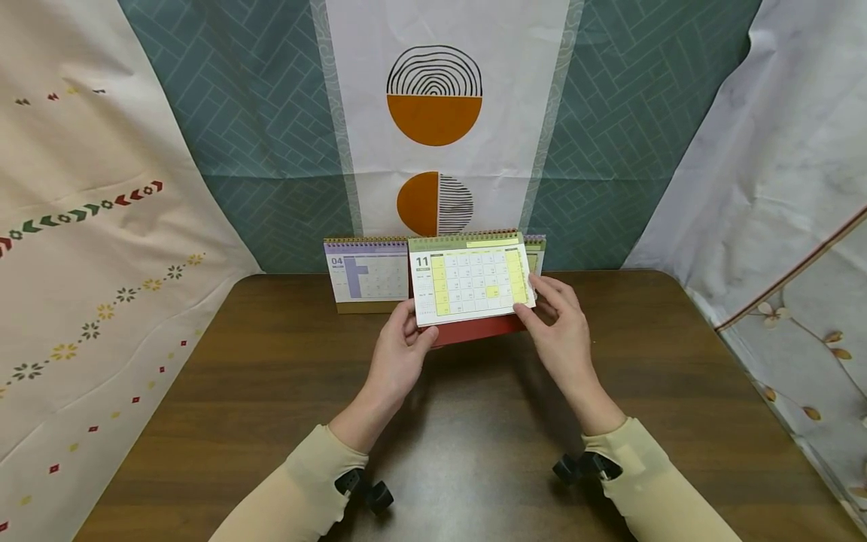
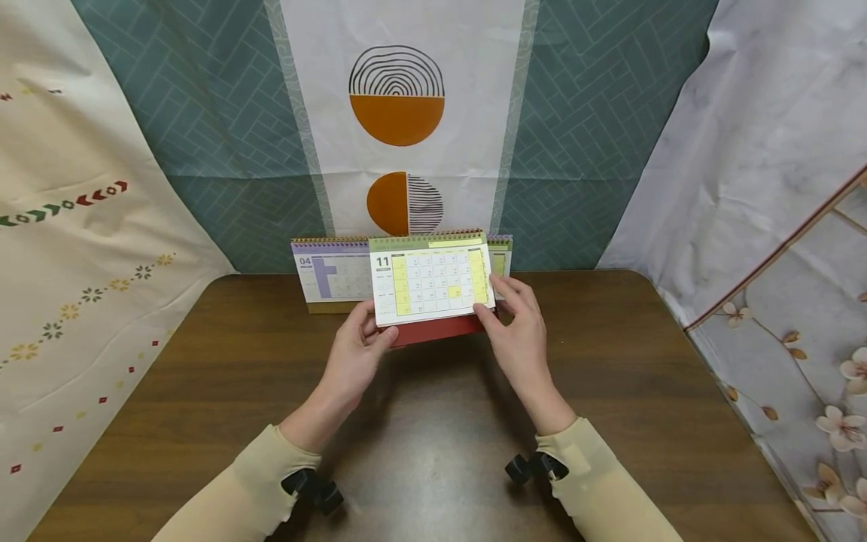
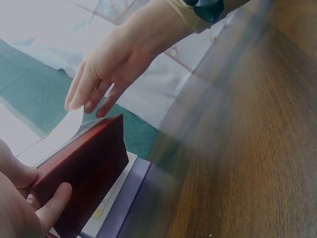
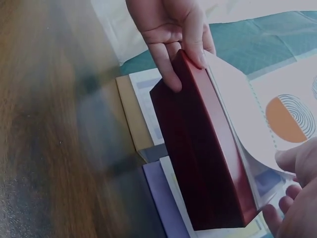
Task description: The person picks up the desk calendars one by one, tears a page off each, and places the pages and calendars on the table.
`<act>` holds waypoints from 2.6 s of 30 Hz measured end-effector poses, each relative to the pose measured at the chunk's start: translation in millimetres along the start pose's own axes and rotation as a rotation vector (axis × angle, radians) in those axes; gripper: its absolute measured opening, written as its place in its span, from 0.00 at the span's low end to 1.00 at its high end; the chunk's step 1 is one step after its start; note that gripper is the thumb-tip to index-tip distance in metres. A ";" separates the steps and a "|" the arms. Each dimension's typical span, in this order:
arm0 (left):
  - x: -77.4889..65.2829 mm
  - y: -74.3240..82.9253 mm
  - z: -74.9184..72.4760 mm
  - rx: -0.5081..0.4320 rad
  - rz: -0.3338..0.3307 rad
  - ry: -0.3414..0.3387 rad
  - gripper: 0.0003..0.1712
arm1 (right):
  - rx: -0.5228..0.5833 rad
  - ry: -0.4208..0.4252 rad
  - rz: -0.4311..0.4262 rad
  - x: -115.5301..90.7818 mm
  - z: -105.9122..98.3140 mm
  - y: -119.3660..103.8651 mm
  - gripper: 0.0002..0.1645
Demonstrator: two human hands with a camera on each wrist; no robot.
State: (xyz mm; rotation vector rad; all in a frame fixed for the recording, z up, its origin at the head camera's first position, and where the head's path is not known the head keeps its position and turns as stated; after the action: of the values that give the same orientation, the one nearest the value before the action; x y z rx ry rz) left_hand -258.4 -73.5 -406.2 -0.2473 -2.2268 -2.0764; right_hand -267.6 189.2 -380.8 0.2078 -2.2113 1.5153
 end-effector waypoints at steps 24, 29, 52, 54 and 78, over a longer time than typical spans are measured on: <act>4.0 -2.3 -3.6 -0.015 -0.003 0.001 0.27 | -0.488 0.059 -0.476 5.4 -9.6 -21.2 0.23; 3.5 -3.9 -1.6 -0.027 -0.002 -0.014 0.28 | -0.603 0.091 -0.702 6.6 -14.2 -31.8 0.15; 2.2 -2.2 3.8 -0.017 0.004 -0.048 0.29 | -0.498 -0.056 -0.729 32.7 -27.5 -42.8 0.17; 2.1 -2.7 4.2 -0.021 0.001 -0.049 0.29 | -0.501 -0.071 -0.712 33.7 -27.2 -43.3 0.16; -1.0 -6.3 -0.7 0.057 -0.021 0.023 0.19 | -0.553 -0.080 -0.811 19.2 -9.2 -66.6 0.17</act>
State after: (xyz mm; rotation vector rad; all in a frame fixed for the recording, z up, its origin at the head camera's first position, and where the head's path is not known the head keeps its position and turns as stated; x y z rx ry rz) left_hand -258.6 -74.7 -412.5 -0.1962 -2.2807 -2.0123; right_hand -257.6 174.4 -313.2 0.8589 -2.1021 0.4581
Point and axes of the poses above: each hand's wrist, its own x-axis towards the middle knuckle, its own z-axis out of the palm, y = z × x, the point moved 7 cm from there along x, towards the middle knuckle, and after that the axes turned 3 degrees about x, right-handed, at the moved point
